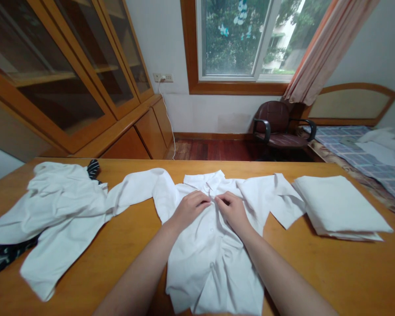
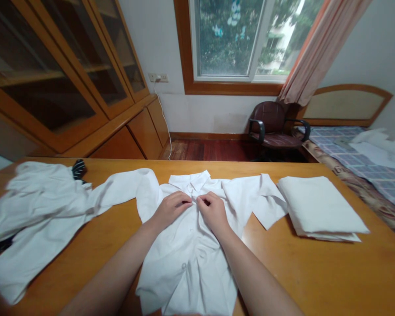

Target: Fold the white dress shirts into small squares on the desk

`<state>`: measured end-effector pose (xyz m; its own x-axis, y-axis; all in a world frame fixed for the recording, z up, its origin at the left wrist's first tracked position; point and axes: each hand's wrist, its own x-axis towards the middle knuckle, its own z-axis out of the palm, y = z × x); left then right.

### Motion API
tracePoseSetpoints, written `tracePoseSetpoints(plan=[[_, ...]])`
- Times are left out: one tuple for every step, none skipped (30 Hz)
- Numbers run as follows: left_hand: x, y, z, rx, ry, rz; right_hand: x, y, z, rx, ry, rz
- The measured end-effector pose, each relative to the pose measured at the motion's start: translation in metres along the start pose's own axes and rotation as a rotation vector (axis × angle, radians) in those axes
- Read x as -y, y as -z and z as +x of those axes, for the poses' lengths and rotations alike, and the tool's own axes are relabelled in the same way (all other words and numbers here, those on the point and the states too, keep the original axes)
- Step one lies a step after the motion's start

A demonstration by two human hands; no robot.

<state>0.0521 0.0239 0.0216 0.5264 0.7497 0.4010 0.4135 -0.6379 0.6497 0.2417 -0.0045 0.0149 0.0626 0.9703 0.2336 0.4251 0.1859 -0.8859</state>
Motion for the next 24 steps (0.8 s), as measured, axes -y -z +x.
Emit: tracePoseSetpoints(plan=[[0.0002, -0.0002, -0.0003, 0.0, -0.019, 0.01, 0.001, 0.0002, -0.0003, 0.004, -0.004, 0.014], [0.0007, -0.0005, -0.0006, -0.002, -0.032, 0.019, 0.0019, 0.0004, -0.0005, 0.008, -0.008, 0.028], [0.0012, -0.0009, -0.0009, -0.005, -0.039, 0.025, 0.0027, 0.0006, -0.0008, 0.014, -0.011, 0.042], [0.0018, -0.0012, -0.0011, -0.009, -0.042, 0.03, 0.0032, 0.0007, -0.001, 0.017, -0.013, 0.054], [0.0024, -0.0016, -0.0012, -0.014, -0.044, 0.033, 0.0035, 0.0007, -0.0011, 0.021, -0.014, 0.065], [0.0029, -0.002, -0.0012, -0.022, -0.049, 0.035, 0.0037, 0.0008, -0.0012, 0.022, -0.015, 0.074], [0.0032, -0.0022, -0.001, -0.033, -0.058, 0.036, 0.0038, 0.001, -0.0013, 0.021, -0.015, 0.081], [0.0033, -0.0023, -0.0007, -0.046, -0.071, 0.035, 0.0038, 0.0012, -0.0013, 0.021, -0.015, 0.089], [0.0032, -0.0023, -0.0003, -0.057, -0.087, 0.032, 0.0039, 0.0015, -0.0013, 0.023, -0.014, 0.095], [0.0029, -0.0021, 0.0001, -0.066, -0.102, 0.028, 0.0041, 0.0019, -0.0014, 0.026, -0.013, 0.1], [0.0023, -0.0018, 0.0006, -0.071, -0.114, 0.024, 0.0044, 0.0023, -0.0014, 0.028, -0.012, 0.103], [0.0017, -0.0015, 0.0009, -0.073, -0.119, 0.02, 0.0049, 0.0028, -0.0014, 0.032, -0.012, 0.105], [0.0009, -0.0011, 0.0012, -0.072, -0.119, 0.017, 0.0054, 0.0032, -0.0015, 0.035, -0.013, 0.106], [0.0003, -0.0007, 0.0013, -0.071, -0.116, 0.014, 0.006, 0.0036, -0.0016, 0.034, -0.015, 0.107], [-0.0003, -0.0005, 0.0014, -0.07, -0.111, 0.011, 0.0065, 0.0038, -0.0017, 0.033, -0.016, 0.108], [-0.0007, -0.0004, 0.0013, -0.069, -0.106, 0.009, 0.0069, 0.004, -0.0017, 0.032, -0.018, 0.111], [-0.0008, -0.0004, 0.0013, -0.067, -0.103, 0.008, 0.0072, 0.0042, -0.0018, 0.032, -0.021, 0.115], [-0.0007, -0.0006, 0.0011, -0.066, -0.102, 0.008, 0.0074, 0.0043, -0.0019, 0.032, -0.023, 0.119], [-0.0005, -0.0008, 0.001, -0.068, -0.103, 0.009, 0.0075, 0.0044, -0.0019, 0.033, -0.024, 0.123], [0.0, -0.0011, 0.0009, -0.072, -0.106, 0.012, 0.0075, 0.0044, -0.002, 0.038, -0.025, 0.127], [0.0006, -0.0014, 0.0009, -0.077, -0.109, 0.016, 0.0074, 0.0045, -0.0021, 0.043, -0.025, 0.132], [0.0012, -0.0017, 0.0008, -0.081, -0.11, 0.018, 0.0072, 0.0045, -0.0021, 0.048, -0.022, 0.138], [0.0018, -0.002, 0.0007, -0.084, -0.108, 0.02, 0.0069, 0.0044, -0.0022, 0.053, -0.018, 0.145], [0.0024, -0.0022, 0.0006, -0.084, -0.104, 0.019, 0.0065, 0.0042, -0.0022, 0.057, -0.013, 0.15]])
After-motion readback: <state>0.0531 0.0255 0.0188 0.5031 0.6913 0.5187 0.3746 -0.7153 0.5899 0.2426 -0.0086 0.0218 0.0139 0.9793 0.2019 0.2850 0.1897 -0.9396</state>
